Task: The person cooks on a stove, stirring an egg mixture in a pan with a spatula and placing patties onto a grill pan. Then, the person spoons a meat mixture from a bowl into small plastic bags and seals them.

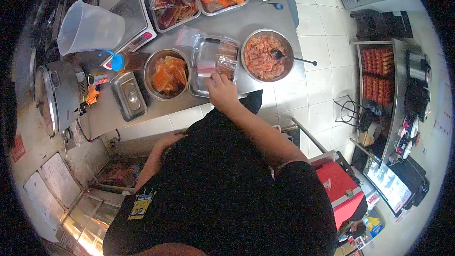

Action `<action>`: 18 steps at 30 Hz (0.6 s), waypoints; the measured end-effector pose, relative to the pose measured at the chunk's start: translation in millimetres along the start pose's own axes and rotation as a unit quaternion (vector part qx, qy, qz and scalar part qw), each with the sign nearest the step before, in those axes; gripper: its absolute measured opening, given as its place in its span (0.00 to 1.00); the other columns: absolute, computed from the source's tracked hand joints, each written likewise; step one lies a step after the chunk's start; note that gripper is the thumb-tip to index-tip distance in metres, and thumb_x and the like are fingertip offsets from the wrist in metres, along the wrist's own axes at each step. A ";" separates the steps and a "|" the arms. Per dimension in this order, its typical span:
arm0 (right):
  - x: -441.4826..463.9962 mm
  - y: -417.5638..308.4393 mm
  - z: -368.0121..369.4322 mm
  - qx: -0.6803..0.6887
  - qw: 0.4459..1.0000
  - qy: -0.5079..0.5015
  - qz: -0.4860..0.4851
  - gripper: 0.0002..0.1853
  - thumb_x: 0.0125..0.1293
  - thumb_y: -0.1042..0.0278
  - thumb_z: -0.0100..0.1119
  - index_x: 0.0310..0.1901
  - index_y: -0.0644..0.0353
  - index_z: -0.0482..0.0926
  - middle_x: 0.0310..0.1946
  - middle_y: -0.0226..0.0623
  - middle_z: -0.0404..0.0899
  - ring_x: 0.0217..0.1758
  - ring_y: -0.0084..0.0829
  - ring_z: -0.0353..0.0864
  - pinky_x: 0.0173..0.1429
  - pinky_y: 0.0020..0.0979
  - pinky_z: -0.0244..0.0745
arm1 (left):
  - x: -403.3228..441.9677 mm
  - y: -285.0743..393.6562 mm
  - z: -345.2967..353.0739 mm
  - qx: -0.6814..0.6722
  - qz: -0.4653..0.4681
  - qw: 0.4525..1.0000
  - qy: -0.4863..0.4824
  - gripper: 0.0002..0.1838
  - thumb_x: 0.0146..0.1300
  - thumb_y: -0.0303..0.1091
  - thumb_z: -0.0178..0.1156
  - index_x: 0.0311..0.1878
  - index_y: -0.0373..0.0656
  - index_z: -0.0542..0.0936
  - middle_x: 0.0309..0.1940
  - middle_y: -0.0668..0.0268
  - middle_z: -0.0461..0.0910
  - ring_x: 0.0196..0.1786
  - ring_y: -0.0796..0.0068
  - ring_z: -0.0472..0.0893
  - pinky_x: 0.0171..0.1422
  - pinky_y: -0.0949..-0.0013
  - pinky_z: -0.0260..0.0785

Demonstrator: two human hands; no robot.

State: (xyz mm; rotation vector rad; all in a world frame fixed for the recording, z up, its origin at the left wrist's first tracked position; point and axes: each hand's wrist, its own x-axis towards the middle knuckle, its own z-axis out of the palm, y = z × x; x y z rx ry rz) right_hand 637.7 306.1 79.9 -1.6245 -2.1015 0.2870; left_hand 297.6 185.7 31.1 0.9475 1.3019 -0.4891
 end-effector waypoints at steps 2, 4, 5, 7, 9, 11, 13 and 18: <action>-0.8 -4.2 5.8 -0.005 0.998 -0.063 0.017 0.19 0.59 0.72 0.63 0.53 0.55 0.79 0.51 0.38 0.78 0.46 0.42 0.81 0.43 0.40 0.83 | -1.4 3.4 1.1 0.012 -0.025 1.000 0.009 0.35 0.63 0.61 0.66 0.67 0.49 0.79 0.55 0.57 0.84 0.55 0.65 0.81 0.59 0.64 0.72; 2.5 -2.1 8.9 -0.026 0.993 -0.112 0.010 0.20 0.59 0.71 0.62 0.55 0.55 0.79 0.53 0.39 0.78 0.48 0.43 0.81 0.43 0.41 0.84 | 10.0 -17.3 6.4 -0.058 0.025 0.998 0.005 0.36 0.63 0.62 0.66 0.67 0.48 0.79 0.56 0.58 0.84 0.56 0.63 0.81 0.61 0.62 0.72; 4.5 -2.1 10.2 -0.046 0.986 -0.160 0.005 0.21 0.60 0.70 0.60 0.57 0.55 0.79 0.54 0.41 0.77 0.50 0.43 0.81 0.44 0.41 0.84 | 17.1 -27.7 8.1 -0.061 0.025 0.998 0.006 0.36 0.63 0.62 0.66 0.67 0.48 0.79 0.56 0.58 0.84 0.56 0.63 0.81 0.61 0.62 0.72; 5.9 -1.4 22.2 -0.053 0.980 -0.192 0.011 0.21 0.61 0.69 0.60 0.57 0.54 0.80 0.55 0.40 0.77 0.51 0.43 0.81 0.44 0.41 0.84 | 28.9 -42.4 11.2 -0.047 0.022 0.998 0.024 0.36 0.62 0.62 0.67 0.66 0.49 0.80 0.56 0.58 0.84 0.57 0.61 0.81 0.62 0.60 0.71; 5.1 1.6 32.4 -0.061 0.972 -0.225 0.016 0.21 0.62 0.69 0.60 0.58 0.52 0.80 0.55 0.40 0.77 0.52 0.43 0.81 0.44 0.41 0.84 | -0.8 -3.8 5.8 -0.026 -0.008 0.999 0.036 0.36 0.61 0.62 0.67 0.67 0.49 0.79 0.57 0.58 0.84 0.58 0.61 0.81 0.62 0.60 0.71; 5.0 5.6 40.6 -0.044 0.975 -0.216 0.026 0.16 0.63 0.68 0.58 0.53 0.52 0.83 0.52 0.39 0.79 0.51 0.44 0.83 0.44 0.42 0.84 | -8.5 8.9 2.0 -0.006 -0.037 0.998 0.047 0.37 0.61 0.62 0.67 0.68 0.50 0.79 0.58 0.58 0.83 0.59 0.60 0.81 0.63 0.60 0.71; 5.3 10.0 48.4 -0.033 0.976 -0.212 0.026 0.14 0.63 0.68 0.59 0.50 0.53 0.83 0.51 0.39 0.80 0.50 0.45 0.84 0.45 0.43 0.84 | -8.7 8.2 -0.4 -0.024 -0.018 0.999 0.020 0.39 0.61 0.62 0.68 0.70 0.50 0.77 0.62 0.56 0.81 0.63 0.59 0.80 0.68 0.59 0.69; 10.5 14.4 56.9 -0.004 0.962 -0.260 0.077 0.14 0.60 0.68 0.60 0.49 0.53 0.82 0.51 0.37 0.84 0.53 0.44 0.85 0.49 0.45 0.83 | -16.8 14.6 -2.1 -0.038 -0.013 0.999 0.024 0.40 0.60 0.62 0.68 0.70 0.48 0.76 0.65 0.51 0.78 0.69 0.56 0.76 0.71 0.60 0.67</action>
